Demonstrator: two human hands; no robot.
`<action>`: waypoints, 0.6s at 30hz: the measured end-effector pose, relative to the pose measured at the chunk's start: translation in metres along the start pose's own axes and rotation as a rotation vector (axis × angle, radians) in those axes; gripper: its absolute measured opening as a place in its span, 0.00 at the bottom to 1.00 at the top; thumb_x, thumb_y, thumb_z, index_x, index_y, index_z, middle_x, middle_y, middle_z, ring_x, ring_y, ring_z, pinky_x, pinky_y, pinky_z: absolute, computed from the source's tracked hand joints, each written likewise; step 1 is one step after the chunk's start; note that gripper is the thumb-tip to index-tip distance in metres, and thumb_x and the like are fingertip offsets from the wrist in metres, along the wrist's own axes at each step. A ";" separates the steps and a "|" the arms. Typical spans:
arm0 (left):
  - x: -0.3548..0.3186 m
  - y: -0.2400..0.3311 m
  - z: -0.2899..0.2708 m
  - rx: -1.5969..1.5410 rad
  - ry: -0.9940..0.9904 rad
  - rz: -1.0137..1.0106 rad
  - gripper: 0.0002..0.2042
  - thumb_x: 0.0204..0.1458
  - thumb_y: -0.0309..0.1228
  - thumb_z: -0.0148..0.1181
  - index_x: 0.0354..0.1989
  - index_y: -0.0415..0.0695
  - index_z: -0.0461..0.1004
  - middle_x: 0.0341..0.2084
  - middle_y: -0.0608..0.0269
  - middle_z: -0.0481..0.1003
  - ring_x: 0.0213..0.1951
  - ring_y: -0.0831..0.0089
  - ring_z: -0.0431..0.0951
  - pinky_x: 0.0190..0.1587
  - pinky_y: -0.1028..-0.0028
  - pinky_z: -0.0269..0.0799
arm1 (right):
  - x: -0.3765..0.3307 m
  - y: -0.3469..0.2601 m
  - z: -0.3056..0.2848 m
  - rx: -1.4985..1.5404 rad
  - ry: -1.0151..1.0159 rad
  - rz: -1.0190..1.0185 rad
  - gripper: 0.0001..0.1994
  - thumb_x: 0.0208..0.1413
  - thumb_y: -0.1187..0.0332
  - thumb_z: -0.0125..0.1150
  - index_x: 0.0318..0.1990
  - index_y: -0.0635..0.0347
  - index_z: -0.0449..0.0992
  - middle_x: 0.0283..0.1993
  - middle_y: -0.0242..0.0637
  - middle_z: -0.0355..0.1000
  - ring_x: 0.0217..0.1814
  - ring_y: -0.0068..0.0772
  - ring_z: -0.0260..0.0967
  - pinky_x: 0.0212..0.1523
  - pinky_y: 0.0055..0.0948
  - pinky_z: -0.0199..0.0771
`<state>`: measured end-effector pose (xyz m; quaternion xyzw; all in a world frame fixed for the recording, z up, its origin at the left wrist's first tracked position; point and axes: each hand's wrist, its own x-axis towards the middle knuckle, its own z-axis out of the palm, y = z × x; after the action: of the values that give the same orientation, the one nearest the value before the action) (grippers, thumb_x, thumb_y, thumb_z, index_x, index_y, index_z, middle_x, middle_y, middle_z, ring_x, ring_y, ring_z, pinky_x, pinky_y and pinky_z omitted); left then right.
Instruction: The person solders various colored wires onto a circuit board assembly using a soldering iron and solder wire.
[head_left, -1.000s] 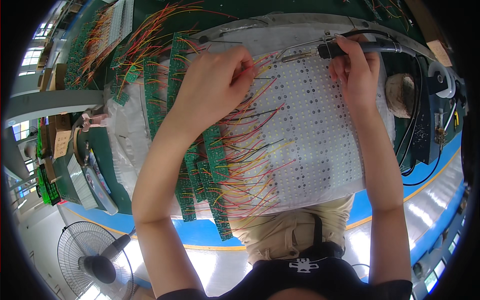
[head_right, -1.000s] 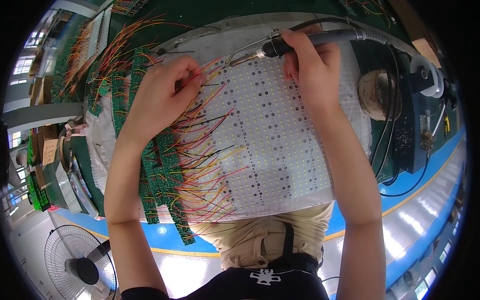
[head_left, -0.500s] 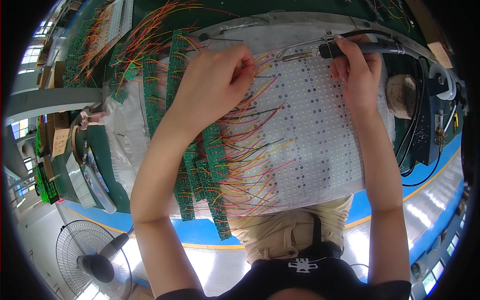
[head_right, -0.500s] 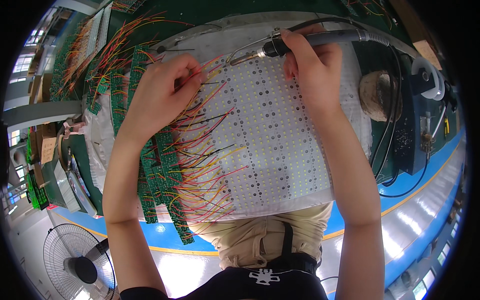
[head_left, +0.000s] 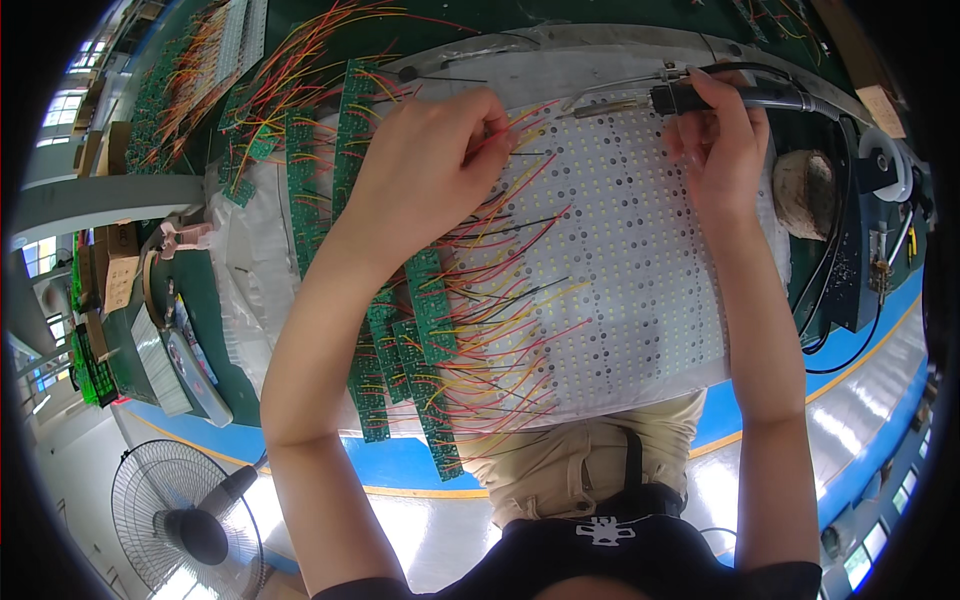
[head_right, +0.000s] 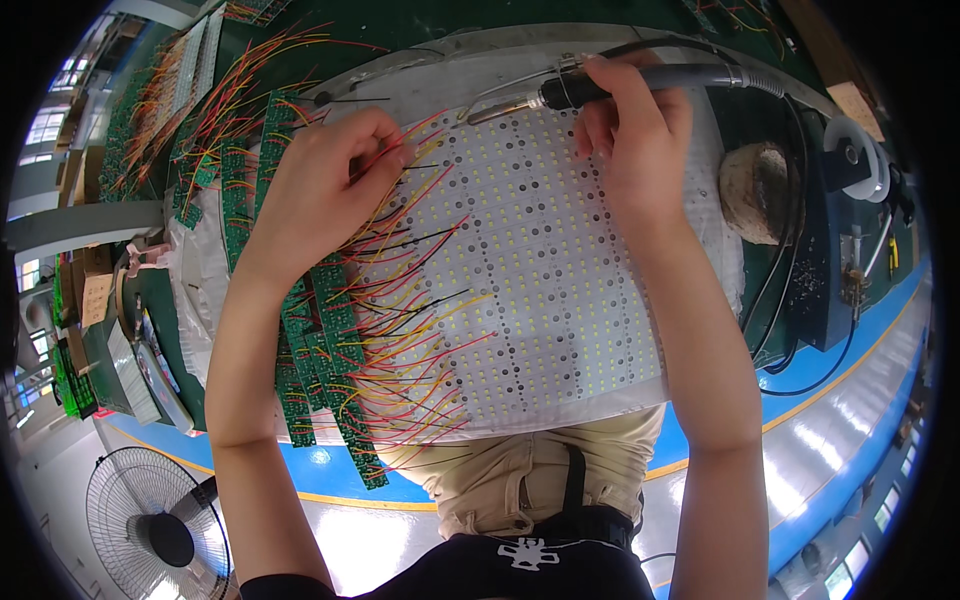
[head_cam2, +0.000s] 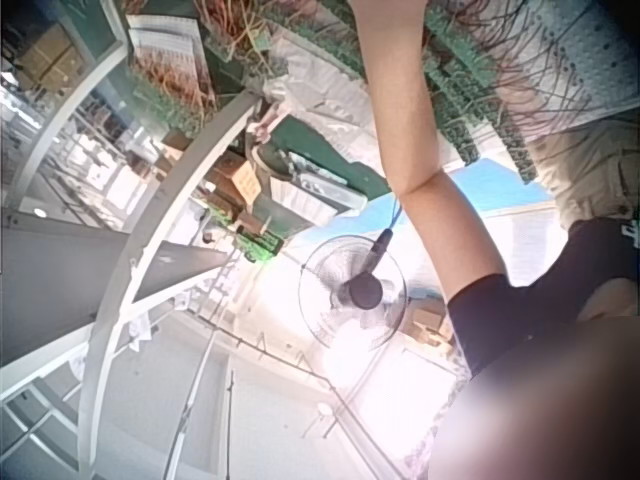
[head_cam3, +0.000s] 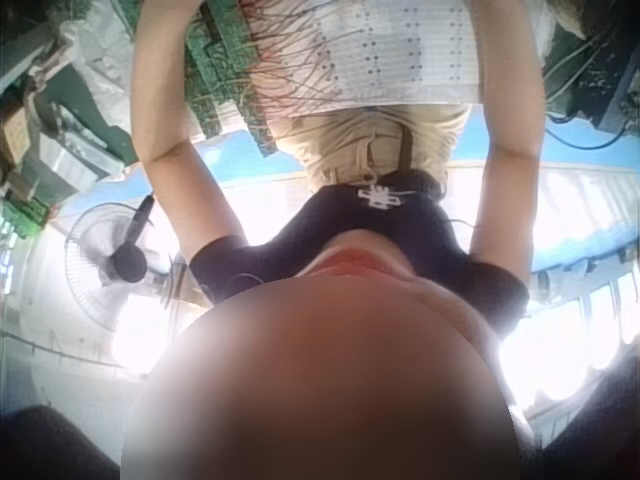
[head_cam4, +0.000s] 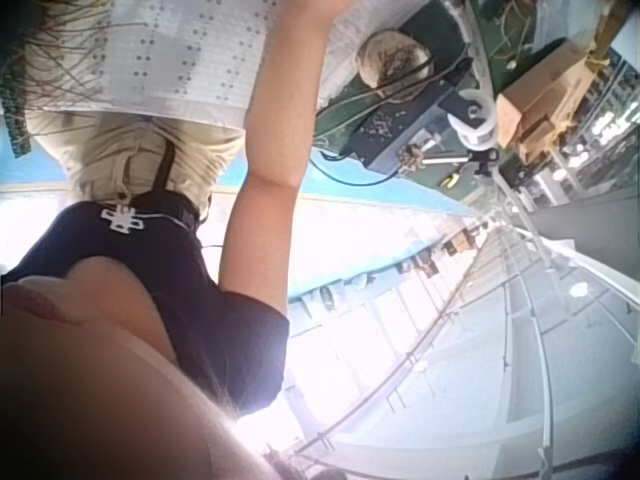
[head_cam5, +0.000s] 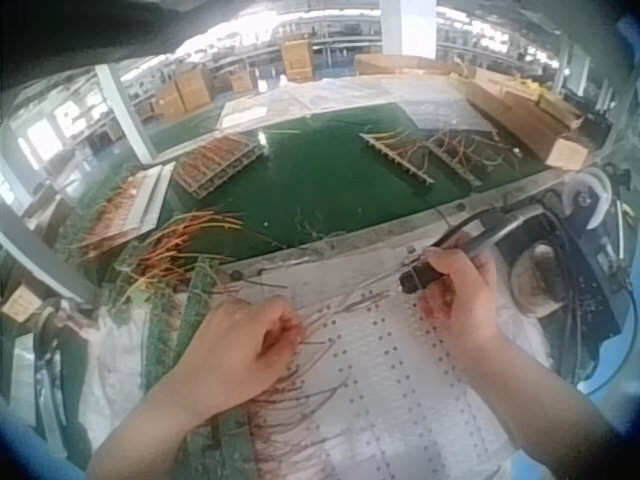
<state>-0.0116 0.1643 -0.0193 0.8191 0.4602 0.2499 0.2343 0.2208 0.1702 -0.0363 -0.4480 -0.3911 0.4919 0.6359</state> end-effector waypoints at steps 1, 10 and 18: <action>0.000 0.001 0.000 0.002 -0.001 -0.003 0.06 0.48 0.25 0.56 0.25 0.36 0.66 0.10 0.59 0.64 0.13 0.75 0.59 0.17 0.75 0.54 | 0.001 0.000 -0.001 0.032 0.022 -0.004 0.08 0.48 0.69 0.56 0.24 0.62 0.66 0.09 0.26 0.52 0.09 0.17 0.45 0.15 0.24 0.53; 0.001 0.004 -0.003 0.006 -0.008 -0.030 0.05 0.46 0.26 0.57 0.25 0.39 0.68 0.12 0.61 0.68 0.14 0.70 0.66 0.19 0.72 0.59 | 0.001 -0.002 0.000 0.069 -0.004 0.002 0.07 0.48 0.70 0.56 0.24 0.62 0.66 0.12 0.27 0.54 0.10 0.17 0.46 0.15 0.25 0.53; 0.006 0.001 -0.006 -0.050 0.159 0.146 0.06 0.43 0.22 0.61 0.27 0.40 0.69 0.13 0.69 0.64 0.18 0.81 0.62 0.20 0.80 0.56 | 0.003 -0.001 -0.001 0.082 0.006 0.020 0.08 0.48 0.70 0.56 0.23 0.62 0.66 0.11 0.28 0.54 0.09 0.18 0.47 0.14 0.25 0.53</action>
<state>-0.0117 0.1697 -0.0129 0.8221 0.4099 0.3417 0.1985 0.2227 0.1730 -0.0353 -0.4269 -0.3641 0.5124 0.6501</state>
